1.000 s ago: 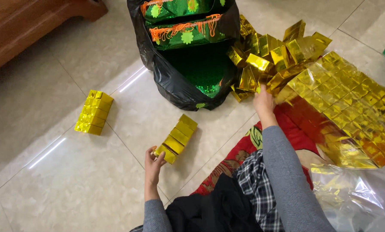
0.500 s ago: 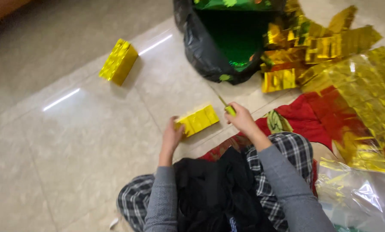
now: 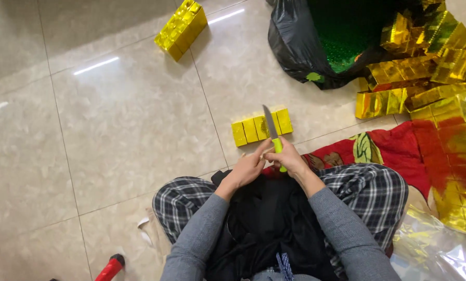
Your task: Cutting gold foil sheets into smaller strips using a knife while sitting on the floor
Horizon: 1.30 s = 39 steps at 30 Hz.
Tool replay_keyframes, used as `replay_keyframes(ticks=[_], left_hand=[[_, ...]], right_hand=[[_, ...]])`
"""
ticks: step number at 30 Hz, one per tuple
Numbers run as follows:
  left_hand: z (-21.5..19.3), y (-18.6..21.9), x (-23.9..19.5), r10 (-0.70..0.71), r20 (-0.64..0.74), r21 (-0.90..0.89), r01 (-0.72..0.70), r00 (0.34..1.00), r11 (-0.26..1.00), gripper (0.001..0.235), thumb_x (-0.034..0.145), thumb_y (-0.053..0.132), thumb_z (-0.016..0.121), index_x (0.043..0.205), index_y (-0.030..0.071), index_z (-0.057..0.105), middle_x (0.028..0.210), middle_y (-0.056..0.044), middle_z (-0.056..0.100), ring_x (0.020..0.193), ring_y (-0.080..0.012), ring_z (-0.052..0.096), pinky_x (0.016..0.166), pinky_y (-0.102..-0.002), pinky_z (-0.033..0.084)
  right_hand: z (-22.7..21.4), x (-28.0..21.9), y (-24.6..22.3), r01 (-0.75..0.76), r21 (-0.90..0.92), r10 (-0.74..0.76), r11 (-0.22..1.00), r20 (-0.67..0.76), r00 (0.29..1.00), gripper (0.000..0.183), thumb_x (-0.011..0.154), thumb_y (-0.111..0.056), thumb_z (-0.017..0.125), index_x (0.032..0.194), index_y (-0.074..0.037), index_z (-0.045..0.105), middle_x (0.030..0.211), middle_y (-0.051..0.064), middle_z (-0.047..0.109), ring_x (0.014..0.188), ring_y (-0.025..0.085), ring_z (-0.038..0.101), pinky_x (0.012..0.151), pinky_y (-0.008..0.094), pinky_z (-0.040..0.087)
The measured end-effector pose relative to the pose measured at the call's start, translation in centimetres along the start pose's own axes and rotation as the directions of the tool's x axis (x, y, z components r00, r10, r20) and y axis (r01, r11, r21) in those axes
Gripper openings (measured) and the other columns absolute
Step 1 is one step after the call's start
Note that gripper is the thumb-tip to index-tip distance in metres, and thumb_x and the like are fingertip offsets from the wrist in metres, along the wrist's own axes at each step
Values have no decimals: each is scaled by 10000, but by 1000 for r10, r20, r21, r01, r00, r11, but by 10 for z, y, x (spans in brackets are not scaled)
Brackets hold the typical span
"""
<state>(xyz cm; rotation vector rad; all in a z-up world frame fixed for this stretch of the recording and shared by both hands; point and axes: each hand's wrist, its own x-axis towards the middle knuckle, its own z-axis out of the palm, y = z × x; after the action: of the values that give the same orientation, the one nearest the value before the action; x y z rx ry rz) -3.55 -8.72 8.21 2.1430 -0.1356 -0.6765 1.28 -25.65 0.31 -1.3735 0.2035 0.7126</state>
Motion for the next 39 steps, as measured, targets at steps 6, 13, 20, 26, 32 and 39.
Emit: replay_keyframes(ticks=[6,13,20,26,32,39], left_hand=[[-26,-28,28,-69,-241,91,93,968,992,524,976,266,542,1472,172,402,1178,-152,693,1199,-391,575,1110,-701,61],[-36,-104,62,-237,-445,320,401,863,858,379,936,479,573,1201,221,653,903,-62,741,1061,-299,648,1086,-697,140],[-29,-132,84,-412,-349,215,500,842,839,345,955,461,548,1118,197,698,950,-122,733,1063,-363,657,1073,-694,169],[-22,-155,93,-464,-293,87,506,836,858,359,920,520,587,1039,203,706,962,-135,727,1097,-384,643,1054,-687,236],[-14,-136,92,-466,-329,-35,483,821,875,316,886,470,622,969,192,746,917,-127,736,1049,-395,660,951,-582,425],[3,-138,105,-507,-259,-52,512,822,857,330,846,453,545,1052,273,729,1034,-53,737,1128,-342,635,972,-506,429]], right_hand=[[-16,14,-52,121,-87,-142,989,-306,941,463,755,-47,814,1149,-42,572,744,66,641,519,144,625,356,197,423],[-84,87,-28,244,-142,-282,959,-455,844,454,786,25,739,1174,-60,519,763,121,669,562,158,667,358,177,433],[-85,122,11,139,-227,-245,964,-554,795,356,765,-26,776,1074,-73,605,754,99,669,546,138,635,385,202,494],[-93,129,22,59,-467,-315,883,-495,810,273,778,-119,758,1035,-166,678,799,40,689,684,169,653,561,272,529],[-57,91,-6,160,-767,-654,622,-396,644,351,813,6,685,1149,-92,646,1019,131,583,991,342,614,867,389,492],[0,36,-7,278,-841,-506,464,7,863,378,907,-160,647,1281,-177,596,1118,151,673,1079,362,622,943,473,488]])
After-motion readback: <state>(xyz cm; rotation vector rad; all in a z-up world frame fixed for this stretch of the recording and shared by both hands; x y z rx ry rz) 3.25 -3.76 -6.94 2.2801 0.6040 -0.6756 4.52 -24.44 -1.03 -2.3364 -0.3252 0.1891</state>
